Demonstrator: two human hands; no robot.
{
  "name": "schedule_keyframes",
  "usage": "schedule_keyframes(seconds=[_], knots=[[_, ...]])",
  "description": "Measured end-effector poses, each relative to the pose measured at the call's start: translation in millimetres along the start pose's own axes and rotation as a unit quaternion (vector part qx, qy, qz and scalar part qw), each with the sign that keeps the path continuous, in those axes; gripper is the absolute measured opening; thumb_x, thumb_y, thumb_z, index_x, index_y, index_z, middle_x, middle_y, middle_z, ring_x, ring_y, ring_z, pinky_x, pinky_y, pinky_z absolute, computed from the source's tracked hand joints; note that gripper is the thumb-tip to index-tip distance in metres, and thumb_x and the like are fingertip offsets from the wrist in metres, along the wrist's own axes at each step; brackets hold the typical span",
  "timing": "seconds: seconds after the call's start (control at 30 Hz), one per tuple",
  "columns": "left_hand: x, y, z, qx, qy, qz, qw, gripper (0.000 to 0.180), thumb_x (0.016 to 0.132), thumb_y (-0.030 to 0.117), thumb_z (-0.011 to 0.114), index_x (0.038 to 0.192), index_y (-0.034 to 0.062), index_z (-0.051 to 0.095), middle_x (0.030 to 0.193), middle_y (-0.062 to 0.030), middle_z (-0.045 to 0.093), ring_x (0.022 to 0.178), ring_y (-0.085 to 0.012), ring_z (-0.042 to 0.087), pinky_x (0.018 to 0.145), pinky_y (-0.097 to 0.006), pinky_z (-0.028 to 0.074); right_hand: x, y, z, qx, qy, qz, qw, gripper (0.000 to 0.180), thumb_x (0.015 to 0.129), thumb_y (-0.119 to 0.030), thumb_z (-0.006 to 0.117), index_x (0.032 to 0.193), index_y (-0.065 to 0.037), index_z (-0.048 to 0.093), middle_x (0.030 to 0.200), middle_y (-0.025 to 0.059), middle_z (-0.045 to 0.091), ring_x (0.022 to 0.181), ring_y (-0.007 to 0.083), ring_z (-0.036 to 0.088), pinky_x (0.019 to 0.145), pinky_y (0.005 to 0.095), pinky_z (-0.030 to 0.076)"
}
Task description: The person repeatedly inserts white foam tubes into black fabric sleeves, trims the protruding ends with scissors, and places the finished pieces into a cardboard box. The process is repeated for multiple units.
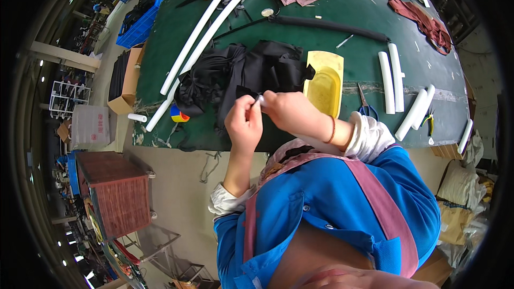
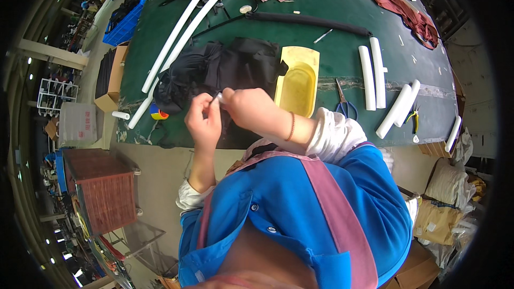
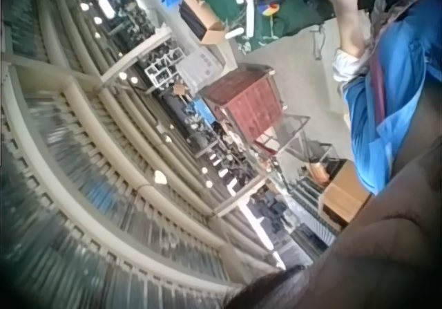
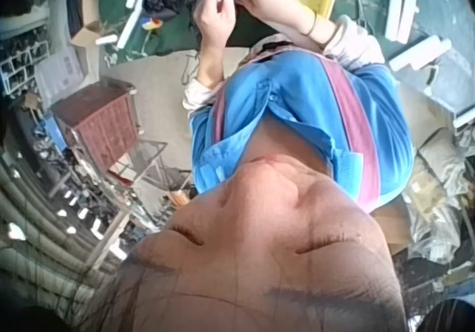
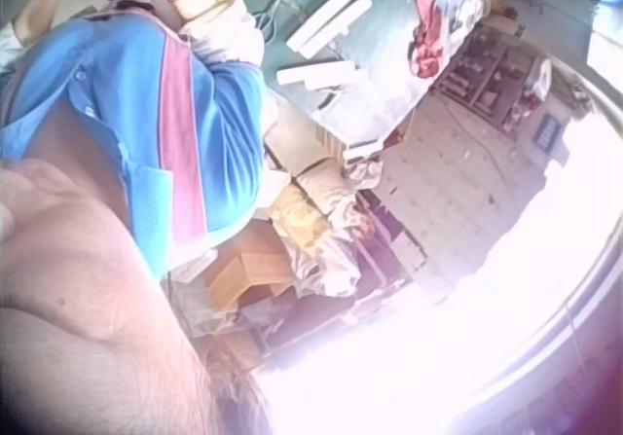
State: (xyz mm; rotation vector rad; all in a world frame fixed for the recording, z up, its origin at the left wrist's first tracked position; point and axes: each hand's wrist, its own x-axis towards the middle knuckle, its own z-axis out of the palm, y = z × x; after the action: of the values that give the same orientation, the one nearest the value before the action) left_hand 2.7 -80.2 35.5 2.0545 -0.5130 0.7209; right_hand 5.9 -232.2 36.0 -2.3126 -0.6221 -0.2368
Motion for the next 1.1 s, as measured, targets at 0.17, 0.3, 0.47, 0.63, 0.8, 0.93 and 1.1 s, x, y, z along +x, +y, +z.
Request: schedule_keyframes(seconds=[0.17, 0.3, 0.47, 0.63, 0.8, 0.93, 1.1], knots=[[-7, -4, 7, 0.054, 0.008, 0.027, 0.998, 0.01, 0.081, 0.0, 0.065, 0.087, 0.0008, 0.057, 0.066, -0.009, 0.057, 0.053, -0.0224, 0.054, 0.049, -0.031, 0.043, -8, 0, 17, -0.102, -0.027, -0.039, 0.994, 0.014, 0.086, -0.014, 0.053, 0.079, -0.003, 0.053, 0.062, 0.011, 0.058, 0.055, 0.0289, 0.061, 0.048, 0.0357, 0.048], [-12, -2, 3, 0.14, -0.062, 0.112, 0.982, 0.014, 0.079, -0.002, 0.064, 0.09, 0.0016, 0.057, 0.071, -0.0116, 0.057, 0.064, -0.0307, 0.058, 0.055, -0.038, 0.047, -10, 5, 20, -0.085, -0.103, -0.019, 0.991, 0.014, 0.082, -0.014, 0.056, 0.082, 0.0, 0.054, 0.069, 0.0134, 0.061, 0.057, 0.0313, 0.061, 0.051, 0.0389, 0.049], [-18, -3, -1, 0.053, -0.092, 0.092, 0.99, 0.015, 0.079, -0.003, 0.064, 0.092, 0.0003, 0.056, 0.074, -0.0125, 0.057, 0.065, -0.0309, 0.056, 0.057, -0.037, 0.046, -6, 21, 23, 0.185, 0.058, -0.041, 0.98, 0.034, 0.077, -0.008, 0.06, 0.108, 0.004, 0.055, 0.07, 0.0181, 0.061, 0.064, 0.0362, 0.061, 0.058, 0.0404, 0.049], [-11, -2, 9, -0.038, -0.08, 0.028, 0.996, 0.01, 0.084, -0.001, 0.062, 0.094, -0.0003, 0.06, 0.075, -0.0123, 0.057, 0.065, -0.0275, 0.055, 0.058, -0.033, 0.045, -7, 13, -1, 0.261, 0.021, 0.004, 0.965, 0.044, 0.077, -0.004, 0.062, 0.119, 0.004, 0.052, 0.071, 0.0178, 0.06, 0.062, 0.026, 0.06, 0.06, 0.0332, 0.047], [7, 3, 39, -0.132, -0.13, 0.052, 0.981, 0.023, 0.085, -0.003, 0.059, 0.106, 0.0017, 0.063, 0.078, -0.012, 0.056, 0.065, -0.0251, 0.056, 0.058, -0.031, 0.045, -12, 48, -5, 0.269, 0.109, 0.102, 0.951, 0.041, 0.075, -0.005, 0.064, 0.114, 0.004, 0.054, 0.082, 0.0167, 0.064, 0.074, 0.0172, 0.063, 0.068, 0.0315, 0.05], [-3, -15, 72, -0.344, -0.25, -0.173, 0.889, 0.014, 0.089, 0.002, 0.057, 0.102, 0.0004, 0.062, 0.071, -0.0039, 0.056, 0.062, -0.0096, 0.054, 0.057, -0.023, 0.044, -19, 98, -28, 0.365, 0.215, 0.208, 0.882, 0.033, 0.086, -0.013, 0.062, 0.114, 0.003, 0.055, 0.096, 0.0087, 0.065, 0.087, 0.0121, 0.061, 0.074, 0.0258, 0.049], [-14, -37, 142, -0.043, -0.426, -0.088, 0.899, 0.016, 0.083, 0.014, 0.056, 0.09, 0.0031, 0.065, 0.088, -0.0193, 0.063, 0.084, -0.0374, 0.06, 0.074, -0.042, 0.048, -43, 110, -98, 0.52, 0.269, 0.257, 0.769, 0.02, 0.092, -0.014, 0.056, 0.109, -0.003, 0.057, 0.093, 0.0048, 0.066, 0.079, 0.0091, 0.061, 0.067, 0.0212, 0.049]])
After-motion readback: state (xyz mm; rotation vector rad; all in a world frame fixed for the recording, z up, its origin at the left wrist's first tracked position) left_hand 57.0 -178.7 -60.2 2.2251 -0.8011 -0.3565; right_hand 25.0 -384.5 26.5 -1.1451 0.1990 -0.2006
